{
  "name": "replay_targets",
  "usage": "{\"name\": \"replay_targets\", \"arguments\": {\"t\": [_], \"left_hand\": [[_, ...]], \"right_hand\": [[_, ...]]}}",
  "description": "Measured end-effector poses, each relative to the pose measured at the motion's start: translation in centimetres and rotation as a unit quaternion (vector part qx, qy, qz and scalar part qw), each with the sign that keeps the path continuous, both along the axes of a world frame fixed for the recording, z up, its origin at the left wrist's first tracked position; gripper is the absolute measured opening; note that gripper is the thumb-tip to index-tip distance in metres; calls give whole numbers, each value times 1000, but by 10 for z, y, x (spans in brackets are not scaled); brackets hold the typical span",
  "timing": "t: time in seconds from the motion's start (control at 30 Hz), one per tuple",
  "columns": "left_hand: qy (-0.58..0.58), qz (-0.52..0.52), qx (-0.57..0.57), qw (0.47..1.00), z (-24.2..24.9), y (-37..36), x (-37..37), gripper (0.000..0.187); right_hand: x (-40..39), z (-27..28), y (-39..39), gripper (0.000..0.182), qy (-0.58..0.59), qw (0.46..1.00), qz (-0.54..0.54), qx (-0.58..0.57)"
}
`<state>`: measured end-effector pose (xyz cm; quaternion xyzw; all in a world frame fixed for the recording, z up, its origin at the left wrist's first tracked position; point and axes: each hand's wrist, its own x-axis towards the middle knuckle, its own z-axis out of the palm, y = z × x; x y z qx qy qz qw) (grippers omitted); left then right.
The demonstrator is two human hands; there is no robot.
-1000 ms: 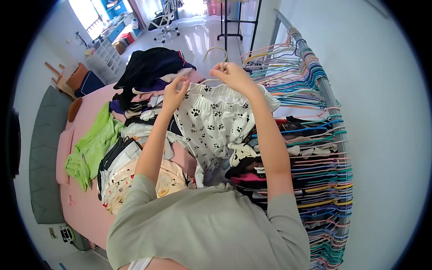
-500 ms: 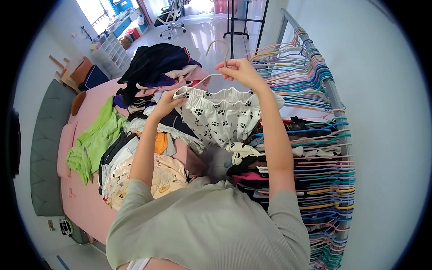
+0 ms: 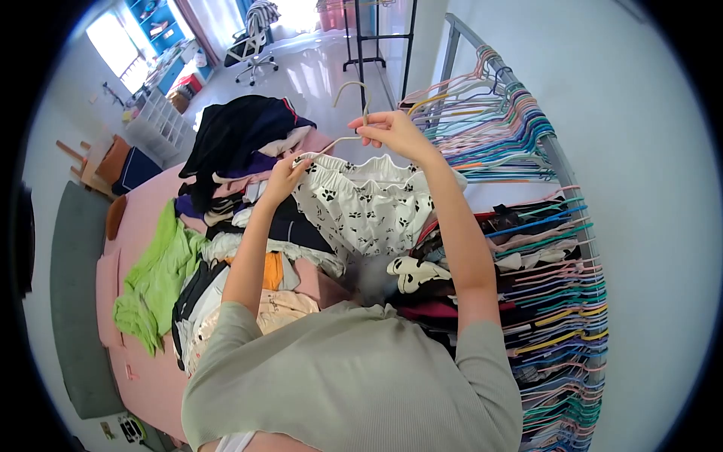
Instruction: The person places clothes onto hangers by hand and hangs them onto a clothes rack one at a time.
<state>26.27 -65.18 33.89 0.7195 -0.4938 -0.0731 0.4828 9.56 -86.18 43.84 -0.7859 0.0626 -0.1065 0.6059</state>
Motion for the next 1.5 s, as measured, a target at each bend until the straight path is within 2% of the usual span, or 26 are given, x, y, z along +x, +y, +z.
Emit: {"name": "replay_targets", "arguments": {"t": [0.07, 0.1, 0.13, 0.17, 0.2, 0.27, 0.3, 0.33, 0.4, 0.43, 0.47, 0.5, 0.53, 0.57, 0.63, 0.7, 0.73, 0.8, 0.87, 1.03, 1.1, 1.13, 1.17, 1.23, 1.37, 1.5], "left_hand": [[16, 22, 89, 996, 3, -2, 13, 26], [17, 15, 89, 996, -5, -7, 23, 26], [-48, 23, 37, 998, -17, -15, 34, 26], [-112, 31, -16, 993, -30, -20, 45, 28], [-111, 26, -16, 993, -31, -24, 47, 28], [-243, 134, -145, 950, -33, -33, 46, 38], [-242, 130, -147, 950, -33, -34, 48, 38], [-195, 99, -147, 965, -34, -32, 48, 40], [-113, 43, -91, 988, -35, -25, 46, 37], [-112, 40, -91, 989, -31, -21, 43, 37], [9, -52, -49, 997, -27, -18, 38, 37], [130, -143, -4, 981, -21, -15, 32, 36], [178, -195, 24, 964, -11, -15, 24, 37], [179, -197, 26, 963, -1, -12, 13, 37], [282, -215, 84, 931, 22, -4, -17, 45], [137, -167, 59, 975, 10, -1, -36, 65], [14, -120, 7, 993, 1, -1, -43, 67], [12, -63, 30, 997, -4, 4, -50, 66], [0, 23, 29, 999, -7, 8, -51, 60], [-56, 46, 43, 996, -24, 19, -35, 44], [48, 12, -11, 999, -31, 23, -30, 36], [91, 21, 51, 994, -1, 34, -38, 29], [130, 9, 120, 984, 0, 39, -34, 32], [207, -71, 20, 976, 4, 45, -39, 34], [143, -96, 129, 977, 36, 64, -49, 32], [206, -143, 138, 958, 51, 71, -57, 30]], "right_hand": [[2, 4, 1, 25, 25, 999, -15, 18], [3, 7, 2, 26, 47, 998, -25, 37], [6, 4, -2, 26, 49, 998, -31, 37], [10, -2, -7, 28, 45, 994, -24, 98], [13, -6, -11, 31, 39, 986, -16, 159], [20, -15, -17, 33, 21, 976, -28, 215], [23, -13, -16, 36, 2, 962, -34, 270], [25, -12, -14, 36, 0, 963, -38, 268], [26, -12, -3, 33, -46, 920, -104, 375], [28, -14, 3, 33, -46, 920, -107, 375], [31, -16, 9, 34, -83, 891, -118, 430], [35, -21, 14, 35, -119, 858, -128, 484], [39, -29, 17, 36, -130, 847, -124, 500], [44, -39, 19, 36, -130, 846, -126, 501], [56, -55, 23, 41, -209, 810, -135, 530], [67, -60, 29, 39, -219, 800, -158, 536], [71, -57, 36, 38, -224, 782, -187, 551], [78, -54, 48, 40, -228, 758, -231, 566], [82, -55, 60, 41, -216, 767, -233, 557], [79, -69, 69, 48, -175, 793, -216, 543], [71, -71, 74, 52, -167, 812, -184, 529], [66, -70, 76, 57, -160, 829, -153, 514], [60, -69, 78, 57, -160, 829, -151, 514], [48, -66, 81, 70, -124, 877, -105, 451], [19, -62, 89, 75, -121, 900, -97, 407], [-18, -55, 92, 61, -64, 910, -102, 397]]}}
